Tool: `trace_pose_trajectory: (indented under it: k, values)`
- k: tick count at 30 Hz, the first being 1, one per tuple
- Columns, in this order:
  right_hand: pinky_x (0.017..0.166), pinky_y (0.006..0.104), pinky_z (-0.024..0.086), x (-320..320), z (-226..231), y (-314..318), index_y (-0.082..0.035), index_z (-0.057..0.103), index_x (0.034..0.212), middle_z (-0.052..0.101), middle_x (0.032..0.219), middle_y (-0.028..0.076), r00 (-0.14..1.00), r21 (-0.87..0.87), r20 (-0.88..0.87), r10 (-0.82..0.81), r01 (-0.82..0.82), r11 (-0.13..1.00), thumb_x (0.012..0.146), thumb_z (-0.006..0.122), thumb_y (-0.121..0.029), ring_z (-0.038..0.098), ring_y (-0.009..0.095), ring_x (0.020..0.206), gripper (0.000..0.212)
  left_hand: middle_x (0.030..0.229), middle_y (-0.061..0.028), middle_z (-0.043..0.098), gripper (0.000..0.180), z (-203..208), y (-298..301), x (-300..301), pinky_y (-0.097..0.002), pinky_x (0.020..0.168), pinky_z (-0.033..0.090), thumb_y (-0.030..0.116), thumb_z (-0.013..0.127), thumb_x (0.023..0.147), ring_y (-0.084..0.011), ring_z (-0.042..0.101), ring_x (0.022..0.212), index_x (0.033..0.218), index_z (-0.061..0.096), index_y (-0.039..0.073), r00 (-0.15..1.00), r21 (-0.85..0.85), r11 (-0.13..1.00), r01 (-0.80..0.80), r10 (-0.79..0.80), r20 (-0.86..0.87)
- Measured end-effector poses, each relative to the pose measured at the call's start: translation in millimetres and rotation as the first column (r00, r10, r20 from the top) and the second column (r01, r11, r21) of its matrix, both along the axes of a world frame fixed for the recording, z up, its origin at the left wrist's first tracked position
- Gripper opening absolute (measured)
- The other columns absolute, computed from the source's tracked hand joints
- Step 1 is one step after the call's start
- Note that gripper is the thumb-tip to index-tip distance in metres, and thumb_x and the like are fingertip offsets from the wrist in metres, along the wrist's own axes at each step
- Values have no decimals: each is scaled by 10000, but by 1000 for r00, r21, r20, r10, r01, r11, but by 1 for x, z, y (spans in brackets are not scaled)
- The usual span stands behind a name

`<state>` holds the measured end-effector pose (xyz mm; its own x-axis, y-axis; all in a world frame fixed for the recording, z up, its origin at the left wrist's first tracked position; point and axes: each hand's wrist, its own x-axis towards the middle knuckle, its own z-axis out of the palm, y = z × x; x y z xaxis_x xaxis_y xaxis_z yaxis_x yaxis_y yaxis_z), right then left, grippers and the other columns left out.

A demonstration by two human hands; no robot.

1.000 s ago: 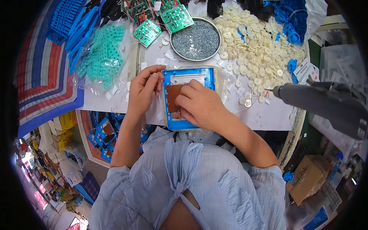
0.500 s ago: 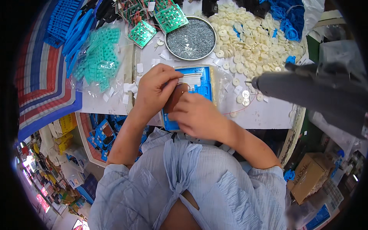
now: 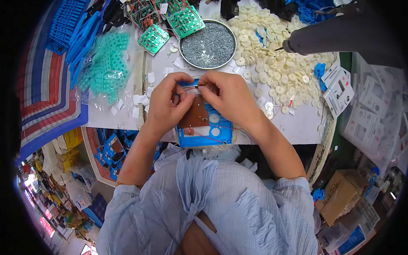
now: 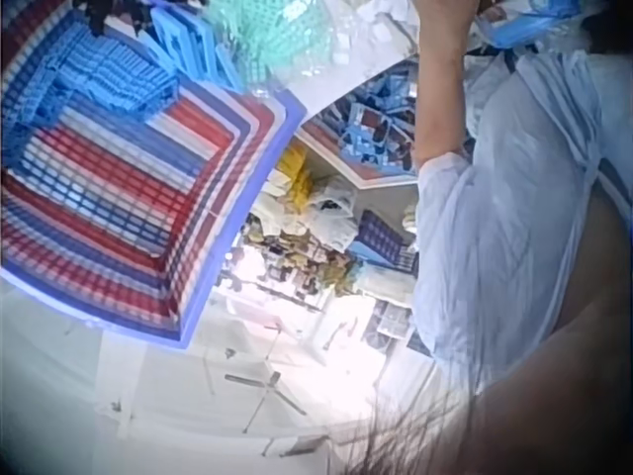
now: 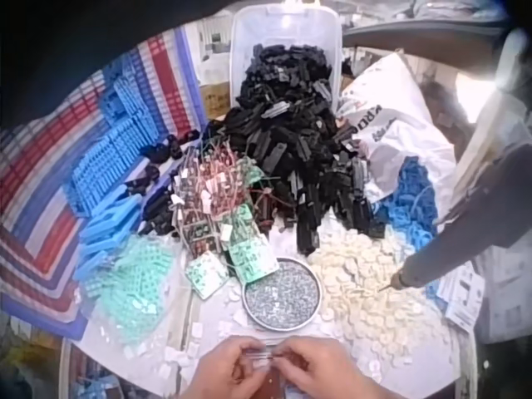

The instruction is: Assembling the internal components and casing of a blue electronic device using an electric screwdriver.

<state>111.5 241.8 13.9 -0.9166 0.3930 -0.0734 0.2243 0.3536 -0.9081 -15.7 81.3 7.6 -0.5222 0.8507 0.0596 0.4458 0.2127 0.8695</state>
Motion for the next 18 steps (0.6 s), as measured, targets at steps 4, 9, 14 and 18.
trace_pose_trajectory:
  k: [4,9,14,18]
  values:
    - [608,302,536,0,-7,-9,8,707,973,724,783,115,992,-70,-3,-125,124,990,908,709,-130,682,166,639,153,880,-102,705,202,-12,5,7,-356,626,529,92,748,851,-247,674,696,1033,683,30,988,58,997,-51,59,-140]
    - [587,286,521,3,-15,-14,17,709,975,725,782,108,980,-103,-25,-195,192,976,911,715,-136,663,143,623,166,874,-105,719,113,-9,7,5,-311,625,529,75,750,867,-201,684,702,952,707,16,988,31,993,-117,120,-101]
    - [568,270,507,7,-11,-18,5,715,1006,724,790,97,977,-77,-64,-201,196,978,902,724,-120,648,134,610,163,862,-94,713,109,-10,3,3,-277,618,520,50,752,868,-158,671,684,959,707,9,993,55,995,-80,84,-79]
    - [569,274,510,8,-15,-19,-6,717,1028,720,799,97,978,-9,-108,-177,177,984,899,725,-106,651,142,609,164,854,-90,709,111,-8,1,4,-270,608,509,46,750,868,-150,658,672,963,705,9,996,40,997,-70,72,-45]
